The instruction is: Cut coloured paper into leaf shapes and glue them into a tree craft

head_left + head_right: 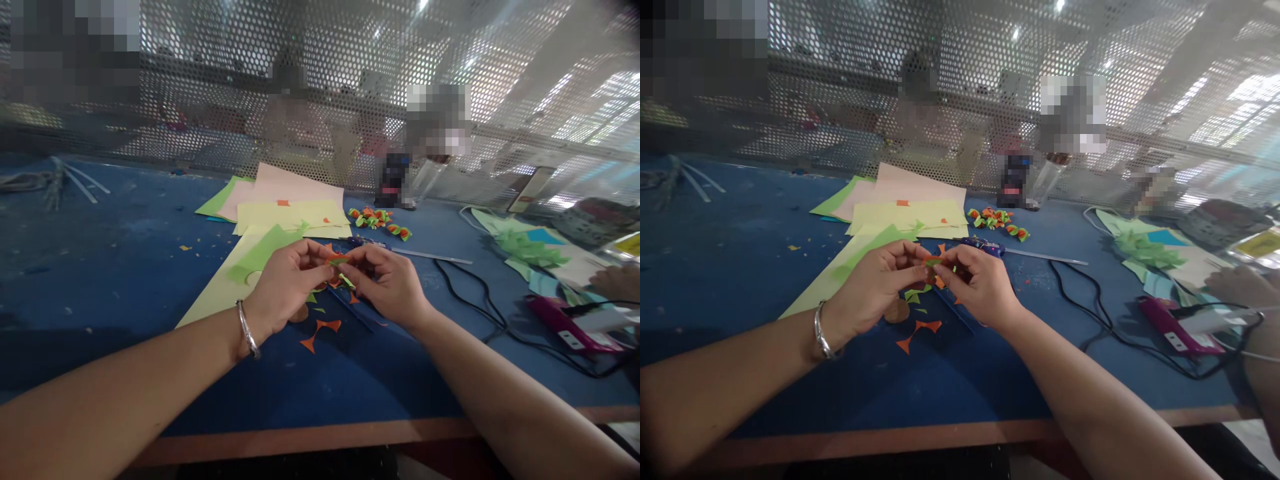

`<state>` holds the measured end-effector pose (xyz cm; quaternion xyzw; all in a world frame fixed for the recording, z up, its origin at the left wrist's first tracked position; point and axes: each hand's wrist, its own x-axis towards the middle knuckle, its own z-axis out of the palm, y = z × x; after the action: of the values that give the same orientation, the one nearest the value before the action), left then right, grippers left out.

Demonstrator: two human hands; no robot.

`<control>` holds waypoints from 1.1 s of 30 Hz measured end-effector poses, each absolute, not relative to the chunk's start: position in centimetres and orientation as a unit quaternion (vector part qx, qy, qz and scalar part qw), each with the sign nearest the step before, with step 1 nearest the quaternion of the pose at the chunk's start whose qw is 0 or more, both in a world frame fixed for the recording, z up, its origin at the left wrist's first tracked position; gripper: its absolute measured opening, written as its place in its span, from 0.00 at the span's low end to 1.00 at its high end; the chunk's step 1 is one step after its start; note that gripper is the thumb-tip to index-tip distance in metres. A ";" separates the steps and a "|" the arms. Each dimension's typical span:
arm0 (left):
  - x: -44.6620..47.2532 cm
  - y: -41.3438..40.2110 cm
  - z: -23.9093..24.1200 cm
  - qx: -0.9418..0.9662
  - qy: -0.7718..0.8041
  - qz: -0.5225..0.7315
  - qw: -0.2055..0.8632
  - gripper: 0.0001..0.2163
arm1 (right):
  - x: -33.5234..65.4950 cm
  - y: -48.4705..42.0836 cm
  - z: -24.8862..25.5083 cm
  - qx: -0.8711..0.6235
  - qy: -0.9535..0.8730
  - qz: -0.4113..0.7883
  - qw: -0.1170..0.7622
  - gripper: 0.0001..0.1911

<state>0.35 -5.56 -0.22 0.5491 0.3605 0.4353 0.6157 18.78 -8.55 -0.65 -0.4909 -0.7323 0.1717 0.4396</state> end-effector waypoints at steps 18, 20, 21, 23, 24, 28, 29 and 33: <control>-0.3 -4.8 -0.2 0.692 0.283 0.415 0.518 0.12 | 19.4 -8.7 0.2 -0.488 -0.674 0.295 0.470 0.14; -0.3 -4.8 -0.1 0.716 0.270 0.414 0.493 0.10 | 19.4 -8.8 0.2 -0.494 -0.679 0.278 0.466 0.14; -0.4 -4.9 -0.1 0.732 0.267 0.409 0.475 0.08 | 19.4 -8.8 0.3 -0.497 -0.683 0.270 0.463 0.13; -0.5 -4.9 -0.1 0.759 0.265 0.398 0.441 0.05 | 19.3 -8.9 0.3 -0.499 -0.692 0.253 0.457 0.12; -0.5 -5.0 -0.1 0.765 0.266 0.398 0.432 0.05 | 19.3 -8.9 0.3 -0.500 -0.696 0.242 0.455 0.11; -0.5 -5.1 -0.2 0.744 0.264 0.415 0.453 0.10 | 19.2 -9.0 0.2 -0.495 -0.719 0.172 0.456 0.09; -0.5 -5.2 -0.2 0.741 0.260 0.417 0.459 0.11 | 19.1 -9.0 0.1 -0.494 -0.723 0.158 0.456 0.09; -0.5 -5.4 0.0 0.761 0.250 0.404 0.441 0.08 | 19.2 -9.0 -0.1 -0.496 -0.732 0.131 0.448 0.09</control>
<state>-0.54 -5.39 -0.02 0.7614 0.2502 0.4039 0.4410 19.21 -8.97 -0.12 -0.4956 -0.7323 0.1311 0.4483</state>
